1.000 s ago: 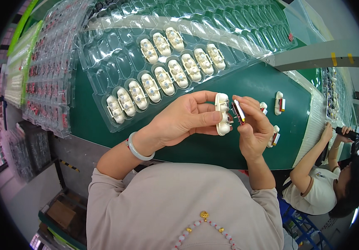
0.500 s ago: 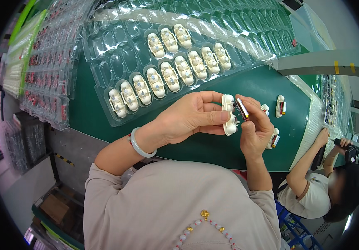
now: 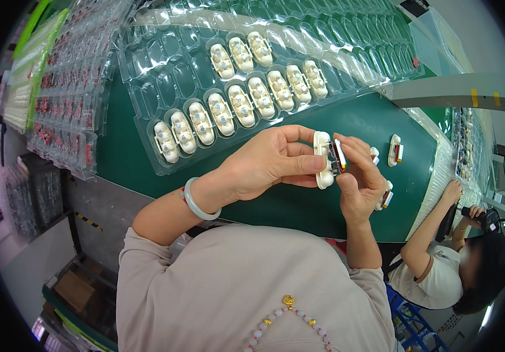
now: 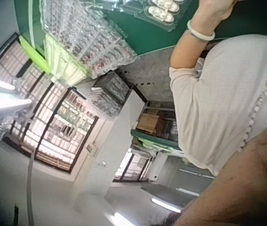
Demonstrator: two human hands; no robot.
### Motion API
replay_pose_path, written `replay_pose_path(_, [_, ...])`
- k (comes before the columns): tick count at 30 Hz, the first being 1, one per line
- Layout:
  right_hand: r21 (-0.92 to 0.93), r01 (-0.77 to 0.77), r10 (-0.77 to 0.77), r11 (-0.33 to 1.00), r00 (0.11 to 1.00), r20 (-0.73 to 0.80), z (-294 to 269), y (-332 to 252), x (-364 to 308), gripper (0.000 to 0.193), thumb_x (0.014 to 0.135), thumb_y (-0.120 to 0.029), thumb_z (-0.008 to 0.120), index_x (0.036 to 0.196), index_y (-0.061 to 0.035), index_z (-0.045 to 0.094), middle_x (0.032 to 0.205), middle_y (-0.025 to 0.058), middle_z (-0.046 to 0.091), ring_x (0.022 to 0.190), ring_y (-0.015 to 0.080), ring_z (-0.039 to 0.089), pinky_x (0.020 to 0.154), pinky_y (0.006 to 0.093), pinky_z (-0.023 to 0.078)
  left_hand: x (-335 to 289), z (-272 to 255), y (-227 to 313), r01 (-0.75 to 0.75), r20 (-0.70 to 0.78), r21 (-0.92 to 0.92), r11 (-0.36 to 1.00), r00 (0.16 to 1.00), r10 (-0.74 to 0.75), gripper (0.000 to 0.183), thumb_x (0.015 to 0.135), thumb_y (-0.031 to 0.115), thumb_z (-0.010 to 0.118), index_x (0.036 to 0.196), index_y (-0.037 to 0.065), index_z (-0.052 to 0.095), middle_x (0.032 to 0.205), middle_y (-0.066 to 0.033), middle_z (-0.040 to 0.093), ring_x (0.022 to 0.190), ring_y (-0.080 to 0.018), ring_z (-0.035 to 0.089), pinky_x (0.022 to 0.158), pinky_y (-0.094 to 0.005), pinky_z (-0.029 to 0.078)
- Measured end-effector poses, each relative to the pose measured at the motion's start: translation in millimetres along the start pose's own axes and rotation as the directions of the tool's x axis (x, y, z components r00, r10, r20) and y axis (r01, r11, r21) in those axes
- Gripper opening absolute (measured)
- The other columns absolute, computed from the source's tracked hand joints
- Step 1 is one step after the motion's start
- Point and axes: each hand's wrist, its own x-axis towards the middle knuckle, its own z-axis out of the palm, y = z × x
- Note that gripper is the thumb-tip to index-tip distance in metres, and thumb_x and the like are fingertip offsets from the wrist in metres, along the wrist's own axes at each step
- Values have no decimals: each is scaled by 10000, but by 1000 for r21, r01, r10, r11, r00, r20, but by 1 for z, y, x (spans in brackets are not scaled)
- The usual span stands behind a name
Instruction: The person inserts small cylindrical batteries into white plastic electronic housings at a green workbench. They pick up a housing, insert a battery, and place the completed unit into a clear plastic tray. The process is repeated continuously throughout the clip.
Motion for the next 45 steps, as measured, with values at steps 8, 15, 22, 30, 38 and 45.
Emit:
replay_pose_path(8, [-232,115,-104,966,993,61,-3,-1,3,386,664,-19,716,1039,13,634,1092,153,632,1011,286,550,879,371,433,-1,1,2,-61,-45,104,993,997,66,419,844,61,624,1209,-34,440,1083,-121,605,937,-156,622,787,-272,537])
replay_pose_path(15, [-537,389,-337,748,920,197,5,-7,8,480,547,4,783,1001,-8,626,1028,108,652,921,255,583,751,339,490,-3,3,-11,-317,33,366,875,944,328,497,811,17,659,1254,-31,440,1124,-108,584,1037,-149,571,893,-271,464])
replay_pose_path(22, [-613,408,-419,676,898,135,8,8,-6,619,608,-32,803,1149,-42,502,1197,195,525,1037,318,549,777,370,501,-3,4,-22,-413,64,779,472,801,595,460,782,79,702,1196,-17,526,972,-84,654,839,-107,628,719,-248,504])
replay_pose_path(30, [-477,436,-379,763,900,216,9,6,0,703,581,-36,814,1173,-82,436,1240,202,469,1106,363,516,898,431,455,-5,3,-22,-459,129,775,434,788,602,478,762,74,711,1202,-1,539,933,-90,669,824,-119,650,711,-236,503])
replay_pose_path(38, [-502,419,-337,757,908,249,7,-1,1,529,555,-10,790,1016,-66,537,1210,166,509,1056,341,546,875,410,464,-5,7,-19,-376,60,654,656,890,451,429,800,77,685,1188,-29,533,947,-92,660,838,-110,630,759,-254,514])
replay_pose_path(45, [-481,218,-118,849,966,231,-19,-9,-4,512,599,-69,797,1049,-61,552,1189,164,541,1055,341,550,865,389,469,4,10,-18,-157,48,419,894,987,150,676,789,153,717,1312,-70,351,1157,-205,560,1071,-210,560,881,-304,480])
